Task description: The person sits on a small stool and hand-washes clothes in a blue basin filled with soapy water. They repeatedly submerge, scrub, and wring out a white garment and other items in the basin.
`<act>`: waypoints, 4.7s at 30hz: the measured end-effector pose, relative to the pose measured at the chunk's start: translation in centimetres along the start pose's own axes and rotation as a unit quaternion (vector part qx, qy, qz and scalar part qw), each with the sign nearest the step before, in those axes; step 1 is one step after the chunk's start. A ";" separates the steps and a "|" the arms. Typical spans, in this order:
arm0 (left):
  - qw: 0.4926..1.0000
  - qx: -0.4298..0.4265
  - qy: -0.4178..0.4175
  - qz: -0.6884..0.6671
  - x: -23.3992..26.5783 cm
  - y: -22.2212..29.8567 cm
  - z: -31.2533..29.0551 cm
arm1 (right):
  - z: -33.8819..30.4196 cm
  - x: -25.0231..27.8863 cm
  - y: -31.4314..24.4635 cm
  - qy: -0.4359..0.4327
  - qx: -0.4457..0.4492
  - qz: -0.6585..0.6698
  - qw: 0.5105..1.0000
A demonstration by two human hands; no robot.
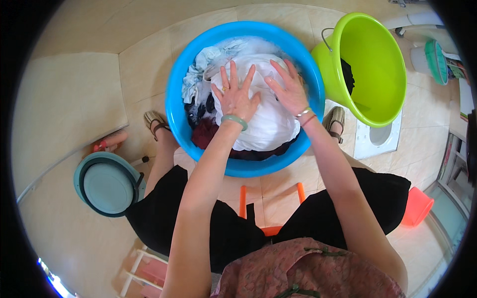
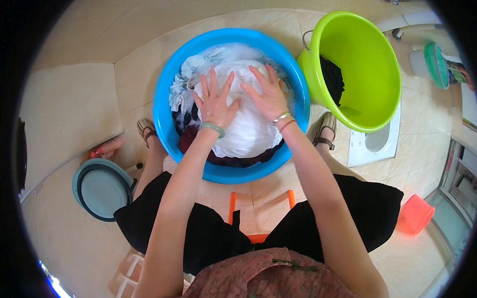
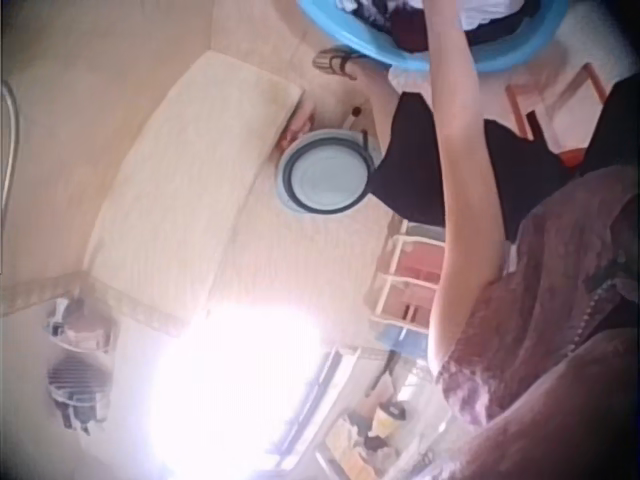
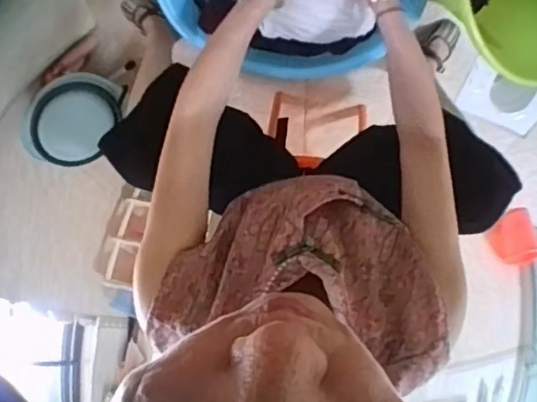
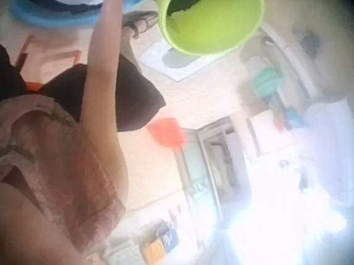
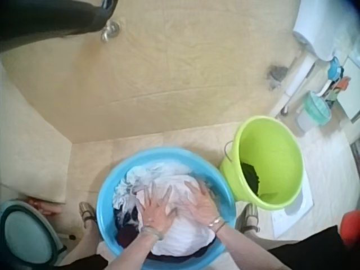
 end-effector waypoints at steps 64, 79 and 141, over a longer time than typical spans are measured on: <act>0.319 0.411 0.043 -0.853 -18.3 0.3 -8.1 | 0.7 -9.1 2.3 -0.207 0.070 -0.369 0.904; 0.236 0.348 0.014 -0.907 -14.1 0.1 -5.9 | -5.9 2.7 -2.5 0.020 -0.148 0.047 0.988; 0.937 0.225 -0.126 -0.235 -21.3 -2.6 -5.2 | -3.6 -9.5 0.3 -0.116 0.143 -0.370 0.911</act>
Point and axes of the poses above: each hand's wrist, its own z-axis towards the middle knuckle, its own x-axis out of the back of the hand, y = z × x, the point moved 5 cm from there along z, towards the middle knuckle
